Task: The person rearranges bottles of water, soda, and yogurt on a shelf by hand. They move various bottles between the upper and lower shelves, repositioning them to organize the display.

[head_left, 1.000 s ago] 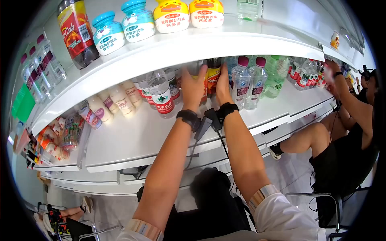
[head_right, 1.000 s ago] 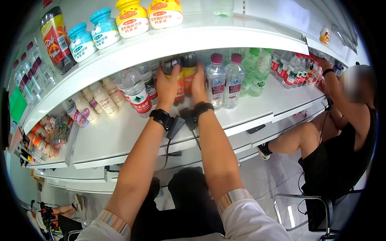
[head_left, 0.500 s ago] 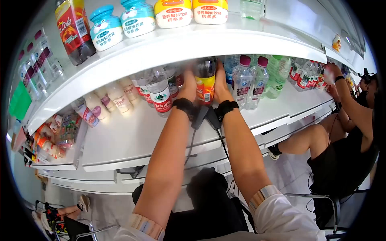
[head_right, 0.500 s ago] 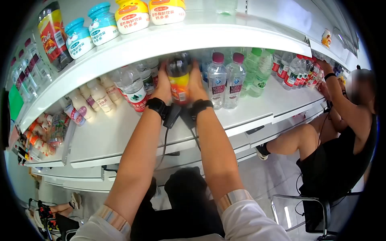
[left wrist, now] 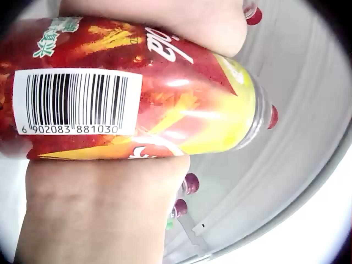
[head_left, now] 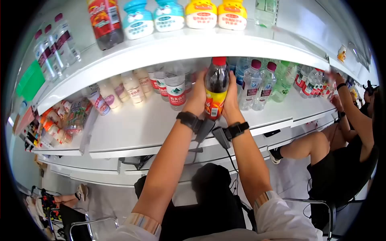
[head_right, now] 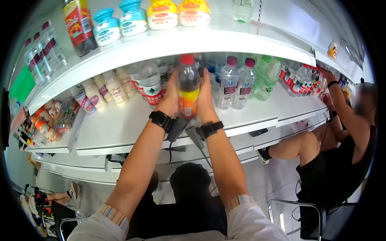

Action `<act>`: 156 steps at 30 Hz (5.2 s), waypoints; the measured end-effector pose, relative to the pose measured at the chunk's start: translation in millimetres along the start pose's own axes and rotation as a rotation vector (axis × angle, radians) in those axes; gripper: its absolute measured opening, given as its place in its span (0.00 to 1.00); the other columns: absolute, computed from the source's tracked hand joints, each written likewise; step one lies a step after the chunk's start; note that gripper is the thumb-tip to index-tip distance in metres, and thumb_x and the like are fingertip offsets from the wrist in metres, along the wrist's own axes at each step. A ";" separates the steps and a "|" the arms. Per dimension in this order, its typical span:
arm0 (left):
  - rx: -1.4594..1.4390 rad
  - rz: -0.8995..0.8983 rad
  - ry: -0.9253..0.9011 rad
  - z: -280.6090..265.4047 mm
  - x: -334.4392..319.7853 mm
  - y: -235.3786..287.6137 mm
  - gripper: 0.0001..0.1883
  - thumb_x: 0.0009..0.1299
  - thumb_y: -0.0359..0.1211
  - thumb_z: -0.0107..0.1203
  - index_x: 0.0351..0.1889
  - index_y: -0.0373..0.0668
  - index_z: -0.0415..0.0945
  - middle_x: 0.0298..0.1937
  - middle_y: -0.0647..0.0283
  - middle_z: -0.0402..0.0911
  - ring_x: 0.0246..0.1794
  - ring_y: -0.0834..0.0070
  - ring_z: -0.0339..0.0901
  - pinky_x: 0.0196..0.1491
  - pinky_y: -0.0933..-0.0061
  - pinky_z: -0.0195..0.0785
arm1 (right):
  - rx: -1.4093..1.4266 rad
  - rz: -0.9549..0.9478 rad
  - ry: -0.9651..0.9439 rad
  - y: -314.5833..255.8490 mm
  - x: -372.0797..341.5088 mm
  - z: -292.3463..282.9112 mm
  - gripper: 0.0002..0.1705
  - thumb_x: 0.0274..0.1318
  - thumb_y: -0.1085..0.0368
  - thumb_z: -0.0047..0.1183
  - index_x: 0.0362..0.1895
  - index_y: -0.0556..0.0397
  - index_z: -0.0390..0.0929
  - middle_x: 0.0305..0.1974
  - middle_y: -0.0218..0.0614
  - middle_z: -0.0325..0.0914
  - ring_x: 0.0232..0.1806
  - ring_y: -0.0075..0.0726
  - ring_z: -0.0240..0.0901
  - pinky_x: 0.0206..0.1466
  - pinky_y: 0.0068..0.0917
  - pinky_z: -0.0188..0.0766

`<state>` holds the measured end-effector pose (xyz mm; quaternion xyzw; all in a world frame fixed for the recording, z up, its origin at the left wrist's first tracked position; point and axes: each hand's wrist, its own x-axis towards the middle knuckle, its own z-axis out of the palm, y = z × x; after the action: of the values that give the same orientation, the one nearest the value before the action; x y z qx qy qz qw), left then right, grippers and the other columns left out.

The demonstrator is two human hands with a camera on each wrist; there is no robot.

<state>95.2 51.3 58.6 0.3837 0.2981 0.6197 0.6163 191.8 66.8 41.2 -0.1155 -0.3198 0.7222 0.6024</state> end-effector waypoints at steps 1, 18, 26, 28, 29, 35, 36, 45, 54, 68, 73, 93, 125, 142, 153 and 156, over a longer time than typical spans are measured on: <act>0.043 0.026 0.001 3.0 -10.4 4.9 0.32 0.77 0.55 0.33 0.61 0.40 0.72 0.58 0.57 0.79 0.57 0.69 0.78 0.60 0.66 0.70 | 0.011 0.008 0.013 0.0 -11.3 7.4 0.34 0.70 0.40 0.35 0.61 0.56 0.69 0.54 0.42 0.77 0.52 0.39 0.78 0.55 0.33 0.75; 0.013 -0.187 -0.139 -102.5 -140.2 110.5 0.19 0.78 0.42 0.44 0.58 0.39 0.72 0.52 0.64 0.80 0.47 0.78 0.79 0.52 0.75 0.73 | -0.407 -0.416 0.395 138.8 -96.2 122.2 0.35 0.74 0.49 0.32 0.77 0.49 0.43 0.72 0.37 0.51 0.72 0.38 0.52 0.73 0.34 0.50; 0.141 -0.077 0.027 -160.9 -163.2 158.1 0.25 0.76 0.49 0.45 0.61 0.39 0.71 0.54 0.60 0.80 0.49 0.74 0.80 0.54 0.74 0.74 | -0.390 -0.475 0.375 200.9 -88.0 184.1 0.32 0.71 0.61 0.36 0.73 0.63 0.48 0.73 0.52 0.49 0.73 0.51 0.48 0.74 0.39 0.43; 0.055 -0.081 0.013 -187.3 -159.7 159.2 0.27 0.75 0.52 0.44 0.57 0.39 0.74 0.49 0.55 0.83 0.43 0.67 0.84 0.47 0.66 0.80 | -0.542 -0.458 0.369 213.1 -84.5 187.0 0.33 0.72 0.60 0.36 0.74 0.63 0.47 0.73 0.50 0.48 0.73 0.48 0.48 0.74 0.36 0.43; 0.055 -0.083 0.018 -206.2 -153.3 157.0 0.27 0.75 0.52 0.44 0.57 0.39 0.74 0.49 0.55 0.83 0.43 0.67 0.84 0.47 0.66 0.80 | -0.698 -0.446 0.361 219.0 -82.8 188.0 0.33 0.73 0.59 0.35 0.74 0.62 0.47 0.74 0.47 0.48 0.74 0.44 0.48 0.74 0.33 0.43; -0.066 -0.080 0.034 -211.5 -153.5 161.0 0.30 0.73 0.56 0.43 0.55 0.38 0.74 0.47 0.51 0.83 0.41 0.63 0.84 0.46 0.64 0.80 | -0.711 -0.448 0.309 224.9 -77.8 196.5 0.31 0.71 0.62 0.37 0.71 0.66 0.51 0.69 0.52 0.55 0.70 0.48 0.53 0.72 0.34 0.47; -0.052 -0.060 0.065 -202.9 -161.4 162.8 0.31 0.73 0.57 0.45 0.56 0.38 0.74 0.48 0.53 0.82 0.43 0.64 0.84 0.49 0.66 0.78 | -0.678 -0.458 0.289 225.6 -75.0 195.5 0.30 0.70 0.62 0.38 0.71 0.64 0.53 0.66 0.54 0.58 0.68 0.52 0.55 0.71 0.39 0.49; 0.010 0.470 0.110 -199.1 -182.9 113.9 0.49 0.70 0.67 0.43 0.76 0.39 0.52 0.75 0.54 0.59 0.75 0.67 0.55 0.74 0.68 0.47 | -0.800 -0.202 -0.104 177.8 -72.0 163.9 0.42 0.70 0.51 0.44 0.76 0.59 0.41 0.74 0.50 0.46 0.73 0.45 0.48 0.74 0.34 0.46; 0.546 0.803 0.279 -166.1 -191.6 75.3 0.65 0.50 0.50 0.72 0.77 0.37 0.38 0.74 0.50 0.54 0.74 0.61 0.55 0.72 0.63 0.50 | -0.833 -0.029 -0.261 175.6 -28.9 125.3 0.43 0.60 0.57 0.58 0.75 0.49 0.52 0.68 0.50 0.58 0.68 0.42 0.58 0.69 0.36 0.54; 1.061 0.730 0.505 -190.7 -190.5 86.1 0.63 0.57 0.32 0.70 0.76 0.32 0.27 0.74 0.41 0.49 0.74 0.53 0.52 0.73 0.62 0.47 | -0.346 -0.067 -0.292 207.5 -47.0 128.8 0.32 0.75 0.49 0.31 0.70 0.61 0.56 0.67 0.49 0.58 0.69 0.46 0.54 0.72 0.35 0.49; 1.172 0.576 0.428 -206.7 -205.7 99.1 0.58 0.63 0.27 0.65 0.77 0.35 0.24 0.76 0.44 0.47 0.75 0.58 0.49 0.72 0.64 0.49 | -0.521 -0.195 -0.305 217.6 -54.5 142.6 0.39 0.72 0.45 0.33 0.73 0.64 0.47 0.72 0.61 0.47 0.75 0.60 0.38 0.76 0.44 0.36; 0.833 0.526 0.186 -236.6 -187.1 109.2 0.48 0.70 0.19 0.51 0.77 0.51 0.27 0.68 0.57 0.60 0.62 0.71 0.67 0.60 0.69 0.68 | -0.907 -0.433 -0.325 229.3 -82.0 154.0 0.43 0.59 0.67 0.54 0.73 0.63 0.46 0.73 0.64 0.45 0.73 0.65 0.49 0.72 0.42 0.54; 1.291 0.495 0.508 -228.7 -184.8 109.1 0.54 0.63 0.33 0.64 0.75 0.33 0.32 0.67 0.42 0.65 0.61 0.50 0.73 0.54 0.64 0.72 | -1.102 -0.198 -0.307 211.8 -87.1 157.5 0.37 0.62 0.60 0.50 0.72 0.61 0.55 0.73 0.63 0.49 0.58 0.56 0.74 0.60 0.36 0.71; 1.226 0.521 0.584 -234.7 -184.8 110.6 0.60 0.56 0.41 0.71 0.75 0.32 0.35 0.67 0.42 0.65 0.65 0.48 0.68 0.59 0.61 0.67 | -1.024 -0.026 -0.330 213.3 -52.4 130.0 0.43 0.64 0.58 0.54 0.76 0.58 0.47 0.72 0.53 0.55 0.68 0.40 0.60 0.66 0.27 0.58; 1.105 0.578 0.386 -251.7 -178.6 110.3 0.65 0.54 0.41 0.73 0.73 0.25 0.29 0.72 0.37 0.55 0.70 0.46 0.60 0.62 0.62 0.66 | -1.102 -0.245 -0.361 214.6 -49.9 133.4 0.58 0.52 0.48 0.66 0.73 0.69 0.46 0.71 0.61 0.55 0.70 0.47 0.61 0.69 0.29 0.58; 1.117 0.571 0.357 -266.8 -172.9 114.6 0.67 0.52 0.44 0.73 0.73 0.24 0.30 0.73 0.37 0.52 0.72 0.46 0.57 0.65 0.61 0.63 | -1.234 -0.410 -0.288 229.3 -35.3 123.3 0.60 0.49 0.50 0.69 0.73 0.69 0.45 0.66 0.56 0.63 0.69 0.48 0.62 0.69 0.30 0.59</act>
<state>-200.5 -99.9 -4.4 0.6016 0.5594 0.5651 0.0762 -50.1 -22.4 -9.5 -0.2784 -0.7673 0.2855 0.5023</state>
